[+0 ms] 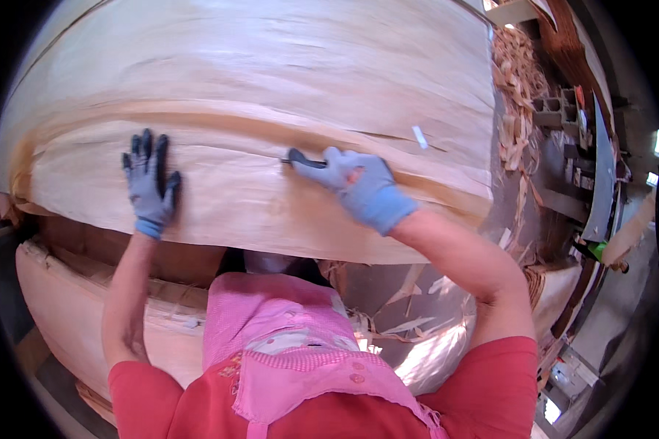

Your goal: The person prepares large veneer sheets by peeling back layers, trimming edges with a utility knife, and applying tape strips to secure the material.

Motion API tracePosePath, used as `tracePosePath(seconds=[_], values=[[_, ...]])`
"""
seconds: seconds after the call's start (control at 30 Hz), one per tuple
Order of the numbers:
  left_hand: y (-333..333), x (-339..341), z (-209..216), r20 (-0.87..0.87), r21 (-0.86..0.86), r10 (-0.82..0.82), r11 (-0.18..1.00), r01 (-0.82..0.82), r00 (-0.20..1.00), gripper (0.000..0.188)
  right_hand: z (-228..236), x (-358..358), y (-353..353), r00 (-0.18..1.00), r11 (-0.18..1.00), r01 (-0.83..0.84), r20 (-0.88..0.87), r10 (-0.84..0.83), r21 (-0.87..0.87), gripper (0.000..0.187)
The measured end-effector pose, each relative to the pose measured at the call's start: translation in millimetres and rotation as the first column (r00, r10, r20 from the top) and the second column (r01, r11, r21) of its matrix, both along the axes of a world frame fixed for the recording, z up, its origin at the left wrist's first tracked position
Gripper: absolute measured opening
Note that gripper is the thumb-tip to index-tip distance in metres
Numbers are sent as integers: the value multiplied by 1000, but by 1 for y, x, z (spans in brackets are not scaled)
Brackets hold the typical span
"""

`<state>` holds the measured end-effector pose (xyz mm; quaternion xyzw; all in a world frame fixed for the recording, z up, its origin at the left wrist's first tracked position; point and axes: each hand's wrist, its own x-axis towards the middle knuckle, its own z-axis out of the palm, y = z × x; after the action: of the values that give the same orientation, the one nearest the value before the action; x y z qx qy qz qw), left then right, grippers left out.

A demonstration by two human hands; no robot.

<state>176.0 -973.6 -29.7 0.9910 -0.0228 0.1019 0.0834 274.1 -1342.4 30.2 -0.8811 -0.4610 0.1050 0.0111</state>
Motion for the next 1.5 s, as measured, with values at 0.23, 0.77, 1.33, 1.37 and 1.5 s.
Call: tracePosePath(seconds=[0.23,0.77,1.33,1.37,1.5], values=[[-8,6,1,23,10,-28,1000,28,999,64,13,-14,-221,989,976,151,19,-150,-158,56],[-6,-6,-13,5,44,87,995,-87,996,72,67,2,-62,735,726,667,-308,-604,168,64],[-3,-7,-1,-130,-43,64,997,-70,989,60,117,-75,106,509,881,315,-846,156,353,24],[-14,2,2,-78,-59,57,996,-61,995,59,107,-100,105,379,918,310,-918,119,247,25],[-8,-1,-13,40,-53,62,997,-60,997,59,63,-105,107,224,851,523,-971,-80,51,29]])
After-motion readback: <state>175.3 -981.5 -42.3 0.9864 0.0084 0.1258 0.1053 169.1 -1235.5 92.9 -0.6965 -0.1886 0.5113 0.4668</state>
